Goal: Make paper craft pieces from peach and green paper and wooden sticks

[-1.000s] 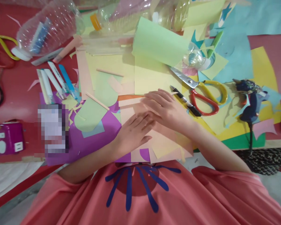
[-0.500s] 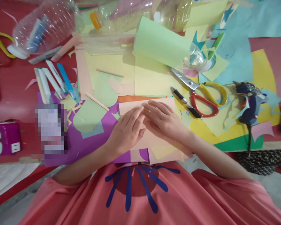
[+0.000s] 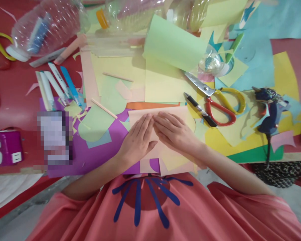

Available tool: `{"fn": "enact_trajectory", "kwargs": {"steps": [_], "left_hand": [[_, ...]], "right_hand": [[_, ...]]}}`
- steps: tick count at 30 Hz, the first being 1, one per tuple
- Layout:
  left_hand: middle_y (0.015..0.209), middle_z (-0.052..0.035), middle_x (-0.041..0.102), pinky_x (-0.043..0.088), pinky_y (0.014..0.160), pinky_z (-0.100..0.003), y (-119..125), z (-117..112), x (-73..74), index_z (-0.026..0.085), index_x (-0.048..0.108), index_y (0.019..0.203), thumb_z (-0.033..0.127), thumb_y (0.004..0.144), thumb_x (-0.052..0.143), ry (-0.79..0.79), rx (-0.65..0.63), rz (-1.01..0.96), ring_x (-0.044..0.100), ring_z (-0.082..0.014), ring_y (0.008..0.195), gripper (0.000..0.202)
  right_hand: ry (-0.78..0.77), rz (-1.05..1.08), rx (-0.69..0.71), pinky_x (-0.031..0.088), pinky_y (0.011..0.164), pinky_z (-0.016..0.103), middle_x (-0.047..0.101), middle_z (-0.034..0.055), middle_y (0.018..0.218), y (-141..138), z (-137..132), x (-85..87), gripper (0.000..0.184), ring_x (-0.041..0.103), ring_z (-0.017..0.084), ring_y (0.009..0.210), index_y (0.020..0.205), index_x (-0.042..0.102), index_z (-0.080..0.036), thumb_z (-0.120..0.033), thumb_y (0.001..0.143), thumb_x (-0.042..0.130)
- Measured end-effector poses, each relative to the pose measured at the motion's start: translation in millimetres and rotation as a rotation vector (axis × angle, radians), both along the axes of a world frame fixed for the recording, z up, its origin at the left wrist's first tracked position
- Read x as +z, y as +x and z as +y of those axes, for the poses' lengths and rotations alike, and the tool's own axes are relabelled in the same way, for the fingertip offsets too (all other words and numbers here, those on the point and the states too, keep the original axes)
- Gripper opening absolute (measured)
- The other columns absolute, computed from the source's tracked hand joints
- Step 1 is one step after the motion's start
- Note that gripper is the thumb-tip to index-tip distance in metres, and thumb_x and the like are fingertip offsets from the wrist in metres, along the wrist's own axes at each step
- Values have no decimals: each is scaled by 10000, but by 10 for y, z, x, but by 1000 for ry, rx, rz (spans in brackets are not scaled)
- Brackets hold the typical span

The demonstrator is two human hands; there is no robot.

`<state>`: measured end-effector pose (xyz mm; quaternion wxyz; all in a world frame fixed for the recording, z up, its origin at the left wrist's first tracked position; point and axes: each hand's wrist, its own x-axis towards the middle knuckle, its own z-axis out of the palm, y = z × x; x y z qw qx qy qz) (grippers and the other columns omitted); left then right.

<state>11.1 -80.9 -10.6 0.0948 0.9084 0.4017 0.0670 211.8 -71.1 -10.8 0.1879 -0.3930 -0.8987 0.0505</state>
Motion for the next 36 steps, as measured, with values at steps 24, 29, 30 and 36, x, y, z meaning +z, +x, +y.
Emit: {"fn": "enact_trajectory", "kwargs": {"steps": [24, 29, 30, 36], "left_hand": [[1522, -263, 373, 360, 1168, -450, -8, 41, 18, -21, 313, 1470, 389, 961, 436, -92, 1, 10, 370, -331, 1438, 665], [1460, -282, 456, 427, 1094, -445, 27, 89, 95, -60, 446, 1376, 404, 961, 424, -24, -16, 71, 469, -354, 1366, 623], [1454, -281, 464, 440, 1075, -447, 36, 100, 110, -57, 460, 1365, 407, 959, 422, -18, -16, 80, 483, -357, 1353, 618], [1470, -262, 457, 486, 978, -460, 87, 162, 154, -10, 477, 1351, 383, 887, 528, -31, 2, 89, 529, -366, 1281, 610]], "right_hand": [[-10, 93, -10, 519, 1016, 387, 695, 144, 1240, 12, 13, -10, 328, 618, 237, 1208, 1222, 648, -98, -171, 934, 510], [23, 104, -104, 538, 836, 328, 744, 105, 1025, 4, 41, 64, 208, 670, 209, 948, 1035, 675, -123, -125, 911, 509], [17, 84, -126, 533, 822, 329, 739, 98, 1005, -5, 45, 71, 214, 662, 207, 924, 1031, 672, -134, -131, 921, 489], [-30, -64, -204, 496, 761, 371, 697, 102, 995, -99, 92, 68, 306, 585, 235, 884, 1171, 629, -154, -201, 970, 403]]}}
